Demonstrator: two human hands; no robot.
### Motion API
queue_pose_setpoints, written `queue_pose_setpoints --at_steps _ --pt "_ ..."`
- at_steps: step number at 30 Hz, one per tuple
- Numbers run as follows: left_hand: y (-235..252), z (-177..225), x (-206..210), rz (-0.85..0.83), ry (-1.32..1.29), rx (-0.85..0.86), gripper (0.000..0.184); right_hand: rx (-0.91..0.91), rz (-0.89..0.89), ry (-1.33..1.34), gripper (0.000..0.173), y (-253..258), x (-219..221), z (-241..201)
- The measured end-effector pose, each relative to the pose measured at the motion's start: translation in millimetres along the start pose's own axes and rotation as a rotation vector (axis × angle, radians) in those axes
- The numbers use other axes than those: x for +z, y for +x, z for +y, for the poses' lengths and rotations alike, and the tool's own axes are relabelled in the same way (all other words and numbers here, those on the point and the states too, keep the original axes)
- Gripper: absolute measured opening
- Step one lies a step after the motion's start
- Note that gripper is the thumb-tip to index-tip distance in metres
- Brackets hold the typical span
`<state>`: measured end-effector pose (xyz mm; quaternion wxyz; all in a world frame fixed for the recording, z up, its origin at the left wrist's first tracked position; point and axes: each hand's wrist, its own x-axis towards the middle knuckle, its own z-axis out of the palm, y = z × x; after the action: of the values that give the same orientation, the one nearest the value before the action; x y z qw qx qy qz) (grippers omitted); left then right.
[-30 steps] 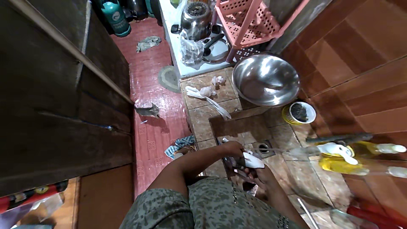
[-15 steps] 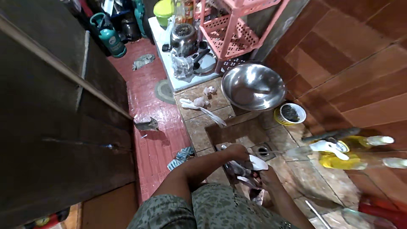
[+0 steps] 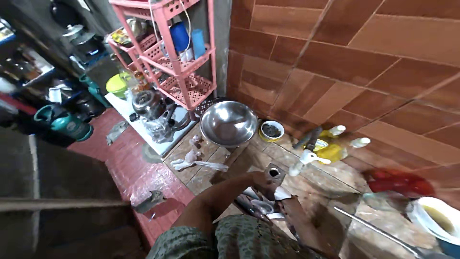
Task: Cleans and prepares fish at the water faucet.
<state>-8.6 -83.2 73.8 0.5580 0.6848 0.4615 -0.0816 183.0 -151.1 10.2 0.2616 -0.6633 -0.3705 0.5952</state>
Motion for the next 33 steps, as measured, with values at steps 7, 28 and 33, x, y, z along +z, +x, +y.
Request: queue_pose_setpoints --at_steps 7,28,33 --pt "14 -21 -16 -0.019 0.134 -0.073 0.025 -0.110 -0.069 0.037 0.024 5 16 3" --pt "49 -37 -26 -0.122 0.046 -0.103 0.023 -0.073 -0.159 -0.041 0.025 19 15 2" --pt "42 -33 -26 -0.070 -0.095 -0.095 0.022 -0.098 -0.188 0.061 0.024 23 8 -2"
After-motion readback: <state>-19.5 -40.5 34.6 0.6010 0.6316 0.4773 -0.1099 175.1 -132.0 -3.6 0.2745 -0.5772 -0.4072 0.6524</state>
